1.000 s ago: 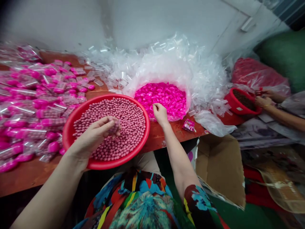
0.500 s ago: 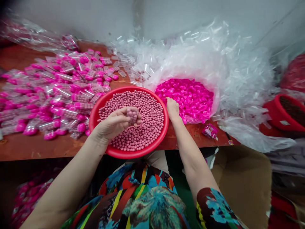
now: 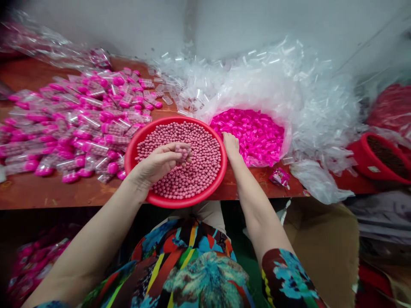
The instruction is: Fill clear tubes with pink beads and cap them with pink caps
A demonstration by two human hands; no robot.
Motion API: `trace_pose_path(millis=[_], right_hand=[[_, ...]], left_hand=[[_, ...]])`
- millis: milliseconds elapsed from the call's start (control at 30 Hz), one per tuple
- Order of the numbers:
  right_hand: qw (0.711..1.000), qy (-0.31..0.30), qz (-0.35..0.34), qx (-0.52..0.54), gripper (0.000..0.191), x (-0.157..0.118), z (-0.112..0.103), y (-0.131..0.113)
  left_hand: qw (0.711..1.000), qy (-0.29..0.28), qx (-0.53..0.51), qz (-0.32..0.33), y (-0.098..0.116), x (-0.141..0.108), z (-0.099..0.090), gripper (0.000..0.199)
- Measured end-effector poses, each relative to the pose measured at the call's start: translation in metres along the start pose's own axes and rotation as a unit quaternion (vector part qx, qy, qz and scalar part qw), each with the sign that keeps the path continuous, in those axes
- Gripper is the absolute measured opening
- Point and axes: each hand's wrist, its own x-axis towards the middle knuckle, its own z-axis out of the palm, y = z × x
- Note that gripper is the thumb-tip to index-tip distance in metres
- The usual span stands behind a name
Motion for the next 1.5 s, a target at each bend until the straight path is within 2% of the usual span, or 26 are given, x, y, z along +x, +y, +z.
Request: trace_pose_path(millis=[200, 300, 400, 467, 567, 633, 733, 867, 933, 1000, 1100, 1133, 1200, 1333, 1433, 1500], right_hand=[[0.999, 0.035, 0.021, 0.036, 0.008, 0.001, 0.002, -0.004], [0.994, 0.072, 0.018, 0.085, 0.015, -0.008, -0.009, -0.012], [0.985, 0.097, -0.023, 0.142, 0.02, -0.026, -0.027, -0.038], [0.974, 0.048, -0.099, 0.2, 0.018, -0.042, -0.038, -0.062], [0.938, -0.088, -0.227, 0.248, 0.015, -0.062, -0.048, -0.096], [0.921, -0.143, -0.274, 0.236, 0.014, -0.069, -0.049, -0.109], [0.911, -0.177, -0.298, 0.224, 0.011, -0.073, -0.044, -0.115], [0.904, -0.193, -0.3, 0.234, 0.012, -0.072, -0.037, -0.111], [0.911, -0.181, -0.283, 0.241, 0.014, -0.067, -0.039, -0.104], [0.933, -0.117, -0.232, 0.248, 0.02, -0.056, -0.045, -0.089], [0.978, 0.044, -0.106, 0.172, 0.029, -0.033, -0.059, -0.053], [0.986, 0.075, -0.07, 0.129, 0.029, -0.026, -0.062, -0.039], [0.994, 0.083, -0.031, 0.057, 0.023, -0.017, -0.061, -0.015], [0.999, 0.038, -0.023, -0.014, 0.013, -0.009, -0.03, 0.007], [0.997, 0.045, -0.01, -0.06, 0.011, -0.002, -0.001, 0.008], [0.995, 0.05, 0.0, -0.085, 0.015, 0.004, 0.01, 0.008]], left_hand=[[0.999, 0.015, 0.042, 0.017, -0.003, -0.001, 0.0, 0.037], [0.999, 0.014, 0.031, 0.016, -0.003, 0.001, -0.001, 0.05], [1.0, 0.014, 0.016, -0.005, -0.003, 0.003, 0.0, 0.055], [1.0, 0.002, 0.022, -0.022, -0.002, 0.003, 0.001, 0.047], [0.998, -0.035, 0.032, -0.039, -0.001, 0.004, 0.002, 0.027], [0.998, -0.04, 0.033, -0.043, 0.0, 0.004, 0.002, 0.019], [0.998, -0.018, 0.034, -0.04, -0.001, 0.005, 0.001, 0.015], [0.998, -0.009, 0.051, -0.046, -0.004, 0.006, 0.0, 0.011], [0.997, -0.007, 0.061, -0.048, -0.004, 0.005, 0.001, 0.012], [0.997, 0.016, 0.061, -0.046, -0.003, 0.005, 0.001, 0.015], [0.995, 0.079, 0.041, -0.042, 0.003, 0.006, 0.002, 0.013], [0.993, 0.1, 0.034, -0.044, 0.005, 0.006, 0.002, 0.012], [0.99, 0.131, 0.023, -0.053, 0.01, 0.008, 0.004, 0.013], [0.984, 0.165, 0.018, -0.065, 0.013, 0.01, 0.005, 0.016], [0.98, 0.183, 0.021, -0.071, 0.013, 0.011, 0.003, 0.016], [0.978, 0.192, 0.022, -0.08, 0.014, 0.011, 0.003, 0.017]])
